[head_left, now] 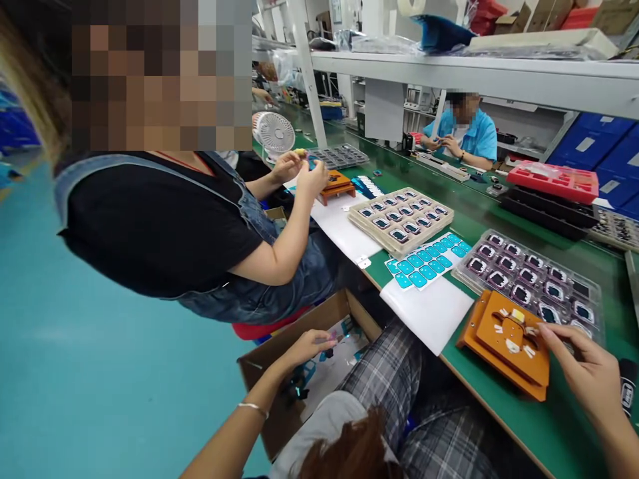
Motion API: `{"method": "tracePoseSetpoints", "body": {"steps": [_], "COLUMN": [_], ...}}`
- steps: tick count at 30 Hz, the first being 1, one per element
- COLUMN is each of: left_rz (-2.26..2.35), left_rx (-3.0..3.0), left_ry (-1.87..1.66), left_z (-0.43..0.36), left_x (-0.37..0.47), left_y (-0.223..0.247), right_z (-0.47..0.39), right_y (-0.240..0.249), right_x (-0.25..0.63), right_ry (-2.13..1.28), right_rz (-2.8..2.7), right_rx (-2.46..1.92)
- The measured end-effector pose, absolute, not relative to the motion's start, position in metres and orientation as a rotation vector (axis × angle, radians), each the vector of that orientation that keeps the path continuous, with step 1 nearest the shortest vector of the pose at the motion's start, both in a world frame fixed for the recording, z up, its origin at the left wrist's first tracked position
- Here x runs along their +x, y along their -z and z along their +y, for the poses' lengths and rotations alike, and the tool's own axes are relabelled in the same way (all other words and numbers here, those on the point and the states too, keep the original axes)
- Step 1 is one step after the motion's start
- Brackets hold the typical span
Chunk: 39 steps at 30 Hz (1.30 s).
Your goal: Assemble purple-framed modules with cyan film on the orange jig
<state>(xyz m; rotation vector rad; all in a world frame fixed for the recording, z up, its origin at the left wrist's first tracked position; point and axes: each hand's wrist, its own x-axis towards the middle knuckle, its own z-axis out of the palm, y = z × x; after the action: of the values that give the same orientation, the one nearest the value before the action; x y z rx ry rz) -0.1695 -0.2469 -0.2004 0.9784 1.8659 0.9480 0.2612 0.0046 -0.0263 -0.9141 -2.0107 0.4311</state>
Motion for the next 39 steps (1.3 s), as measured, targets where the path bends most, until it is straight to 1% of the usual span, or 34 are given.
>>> {"method": "tracePoseSetpoints", "body": {"steps": [3,6,12,14,16,18,21,24,26,29,32,35,39], "left_rz": [1.900,1.870,1.644,1.541,1.577,1.707,1.746,1.682,1.590,1.473,1.432,1.446,1.461], "left_rx": [1.042,1.137,1.440,1.630,1.894,2.101,2.221,2.358,2.432,2.479,2.458,2.405,2.361], "left_ry": [-0.961,-0.998,-1.187,-1.304,-1.324,-1.241,-1.083,-0.757,-0.515,-0.222,-0.030,0.075,0.094], "left_z": [-0.238,-0.229,-0.209,-0.192,-0.163,-0.121,-0.046,0.019,0.050,0.077,0.094,0.108,0.120], "left_x": [-0.173,-0.168,-0.126,-0.112,-0.101,-0.096,-0.096,-0.102,-0.106,-0.111,-0.113,-0.113,-0.113], "left_y": [0.192,0.167,0.083,0.053,0.028,0.011,-0.001,-0.005,-0.007,-0.008,-0.005,0.002,0.009], "right_z": [0.004,0.005,0.006,0.006,0.005,0.005,0.004,0.004,0.004,0.004,0.004,0.004,0.005], "right_y": [0.024,0.025,0.026,0.025,0.023,0.020,0.017,0.015,0.016,0.018,0.018,0.018,0.018], "right_x": [0.260,0.261,0.260,0.259,0.258,0.257,0.257,0.257,0.258,0.257,0.257,0.256,0.256], "right_ry": [-0.427,-0.413,-0.425,-0.420,-0.408,-0.394,-0.363,-0.346,-0.346,-0.338,-0.326,-0.318,-0.307], "right_rz": [-2.056,-2.058,-2.077,-2.083,-2.100,-2.129,-2.166,-2.184,-2.193,-2.211,-2.223,-2.225,-2.234], "right_rx": [-0.863,-0.825,-0.773,-0.762,-0.739,-0.698,-0.634,-0.622,-0.631,-0.614,-0.595,-0.594,-0.562]}}
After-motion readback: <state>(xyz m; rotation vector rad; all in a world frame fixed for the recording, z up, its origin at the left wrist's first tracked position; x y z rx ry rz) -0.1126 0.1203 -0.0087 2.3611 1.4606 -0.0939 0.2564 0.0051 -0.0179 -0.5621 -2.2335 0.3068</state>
